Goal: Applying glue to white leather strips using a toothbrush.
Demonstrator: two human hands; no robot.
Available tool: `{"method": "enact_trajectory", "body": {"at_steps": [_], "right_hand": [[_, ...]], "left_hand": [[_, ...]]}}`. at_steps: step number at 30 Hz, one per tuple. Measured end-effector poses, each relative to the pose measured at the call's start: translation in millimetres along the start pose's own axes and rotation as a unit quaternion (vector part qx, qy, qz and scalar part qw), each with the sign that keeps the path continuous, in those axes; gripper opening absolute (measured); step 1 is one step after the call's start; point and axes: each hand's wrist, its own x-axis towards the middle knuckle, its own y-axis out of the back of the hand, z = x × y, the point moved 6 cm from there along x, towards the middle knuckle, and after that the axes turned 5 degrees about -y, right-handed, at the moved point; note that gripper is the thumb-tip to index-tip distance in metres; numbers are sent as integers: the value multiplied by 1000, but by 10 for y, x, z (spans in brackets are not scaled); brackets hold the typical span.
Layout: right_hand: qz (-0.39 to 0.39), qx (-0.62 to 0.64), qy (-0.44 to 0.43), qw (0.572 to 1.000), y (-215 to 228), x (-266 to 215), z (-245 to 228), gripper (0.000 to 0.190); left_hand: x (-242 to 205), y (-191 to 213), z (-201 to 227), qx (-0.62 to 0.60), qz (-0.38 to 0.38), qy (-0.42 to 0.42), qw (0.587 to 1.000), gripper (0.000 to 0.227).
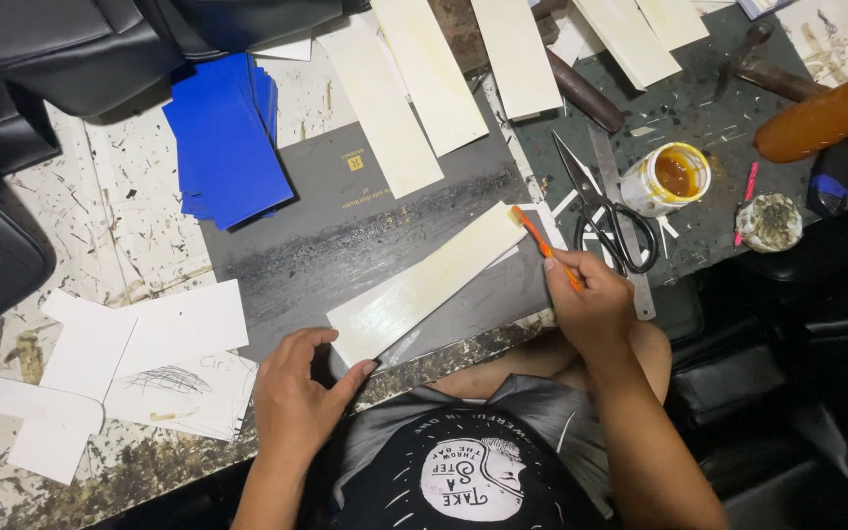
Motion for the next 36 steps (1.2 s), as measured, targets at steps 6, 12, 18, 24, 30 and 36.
{"method": "enact_trajectory", "body": {"at_steps": [6, 12, 18, 24, 30, 36], "right_hand": [[7, -115, 109, 987, -26, -143, -504, 13], [-111, -187, 351, 911, -640, -717, -910, 18], [-232, 109, 213, 943, -617, -711, -1180, 16], [-178, 275, -125, 936, -647, -554, 81, 30], [-67, 375, -68, 922, -384, -303, 220, 27], [-23, 103, 229, 968, -562, -504, 211, 33]], "left_hand": [[5, 56, 58, -2, 13, -18, 1000, 55], [-3, 59, 66, -1, 35, -34, 999, 54], [-6, 118, 110, -15, 55, -53, 997, 54], [15, 75, -87, -116, 53, -44, 991, 55], [97, 87, -137, -135, 18, -23, 990, 56], [105, 116, -116, -119, -9, -1, 993, 56]]}}
